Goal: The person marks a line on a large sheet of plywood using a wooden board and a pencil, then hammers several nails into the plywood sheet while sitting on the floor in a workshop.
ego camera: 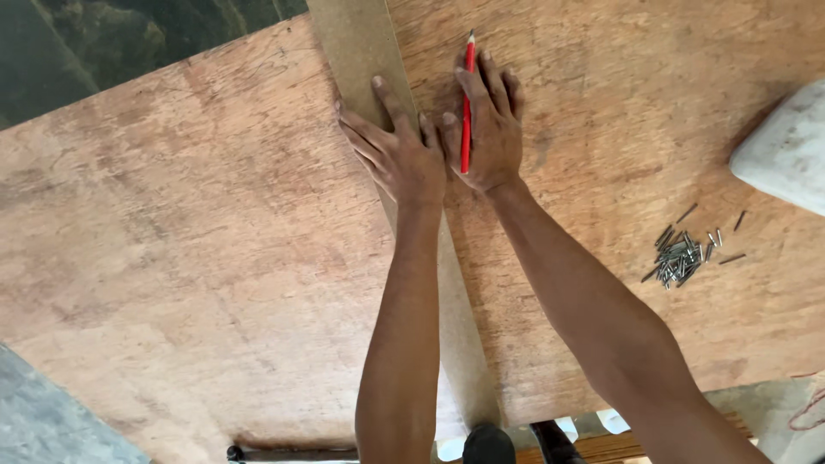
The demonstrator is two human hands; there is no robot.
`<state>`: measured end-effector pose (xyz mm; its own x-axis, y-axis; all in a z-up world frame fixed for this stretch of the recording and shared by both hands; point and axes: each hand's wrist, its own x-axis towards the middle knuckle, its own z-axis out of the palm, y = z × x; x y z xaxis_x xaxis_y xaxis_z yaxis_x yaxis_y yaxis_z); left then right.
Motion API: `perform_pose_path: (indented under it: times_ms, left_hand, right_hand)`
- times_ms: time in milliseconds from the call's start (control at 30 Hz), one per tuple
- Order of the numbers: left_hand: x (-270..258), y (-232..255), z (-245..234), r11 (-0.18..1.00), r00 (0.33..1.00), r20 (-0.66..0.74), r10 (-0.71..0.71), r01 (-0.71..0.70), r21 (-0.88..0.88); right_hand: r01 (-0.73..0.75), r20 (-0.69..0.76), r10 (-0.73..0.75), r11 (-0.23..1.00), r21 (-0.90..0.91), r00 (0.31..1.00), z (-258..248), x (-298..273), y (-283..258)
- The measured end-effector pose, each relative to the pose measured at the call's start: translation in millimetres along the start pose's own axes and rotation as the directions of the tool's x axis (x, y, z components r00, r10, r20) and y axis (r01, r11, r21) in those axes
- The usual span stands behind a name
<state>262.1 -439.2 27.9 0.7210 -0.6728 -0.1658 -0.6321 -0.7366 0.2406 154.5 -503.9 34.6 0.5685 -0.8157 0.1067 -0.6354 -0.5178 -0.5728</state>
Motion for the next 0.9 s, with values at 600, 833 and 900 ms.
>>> perform_pose_path:
  times_ms: [600, 833, 900]
  left_hand:
    - [-2, -9, 4, 1.0, 0.995, 0.095, -0.019, 0.021, -0.022]
    - [-1, -41, -12, 0.93, 0.918, 0.195, 0.346, -0.363, 0.062]
    - [-6, -44, -14, 0.924, 0.916, 0.124, 0.381, -0.382, -0.014]
  right_hand:
    - [0.002, 0.027, -0.001, 0.998, -0.058, 1.0, 5, -2, 2]
    - [0.136, -0.04, -0.138, 0.99, -0.043, 0.99, 11, 3, 8]
    - [0.163, -0.079, -0.158, 0.985, 0.062, 0.984, 10, 7, 4]
